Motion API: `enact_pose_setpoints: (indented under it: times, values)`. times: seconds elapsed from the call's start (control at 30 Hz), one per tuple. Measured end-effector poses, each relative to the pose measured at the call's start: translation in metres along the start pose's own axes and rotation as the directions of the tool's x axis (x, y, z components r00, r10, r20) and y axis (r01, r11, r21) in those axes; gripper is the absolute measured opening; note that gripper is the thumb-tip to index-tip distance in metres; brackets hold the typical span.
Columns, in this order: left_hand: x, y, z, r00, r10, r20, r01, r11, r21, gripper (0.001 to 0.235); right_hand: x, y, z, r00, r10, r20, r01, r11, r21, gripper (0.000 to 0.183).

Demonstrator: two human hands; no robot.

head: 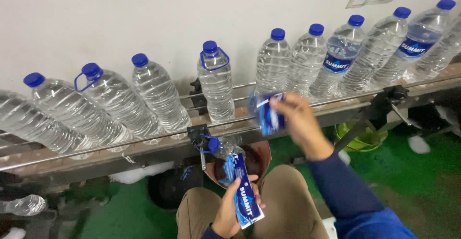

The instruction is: The person applies blue labels to clear plastic water bottles moving on a conveyor belt. They pick up labels from a stack in their left hand and affix them to the bottles with their right hand as the bottles pass by.

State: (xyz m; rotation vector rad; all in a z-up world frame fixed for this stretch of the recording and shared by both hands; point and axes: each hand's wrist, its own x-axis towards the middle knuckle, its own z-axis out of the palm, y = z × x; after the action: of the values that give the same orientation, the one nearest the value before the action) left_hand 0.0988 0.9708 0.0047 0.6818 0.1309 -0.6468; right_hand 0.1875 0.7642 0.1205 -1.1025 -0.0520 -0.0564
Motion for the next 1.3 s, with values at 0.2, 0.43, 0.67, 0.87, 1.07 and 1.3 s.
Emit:
enact_pose_setpoints:
  times: [0.2,0.43,0.67,0.87,1.07,1.3]
  values:
    - [-0.015,0.005,-0.03,0.955,-0.29,0.063,0.296,0.945,-0.141,0.047,0.121,-0.104,-0.001,0.825,-0.561,0.062,-0.091,-0.241,-0.966,0.039]
    - [-0.032,0.04,-0.039,0.94,-0.298,-0.168,0.303,0.953,0.006,0.036,0.114,-0.08,0.023,0.904,-0.426,-0.017,0.026,0.095,-0.995,0.075]
    - [-0.026,0.034,-0.091,0.913,-0.095,-0.396,0.143,0.985,0.093,0.061,0.108,0.004,-0.005,0.679,-0.727,-0.101,0.163,0.284,-0.945,0.13]
    - [-0.039,0.057,-0.125,0.929,0.136,-0.345,-0.024,0.95,0.31,0.066,0.097,0.047,-0.036,0.708,-0.694,-0.132,0.085,0.27,-0.959,0.135]
    - [-0.057,0.114,-0.102,0.828,0.167,-0.535,-0.055,0.974,0.219,0.071,-0.02,0.129,0.147,0.886,-0.316,0.34,0.464,0.632,-0.621,0.095]
    - [-0.069,0.138,-0.125,0.754,0.161,-0.636,-0.223,0.975,-0.019,0.046,-0.042,0.18,0.185,0.904,0.092,0.418,-0.011,0.981,-0.192,0.013]
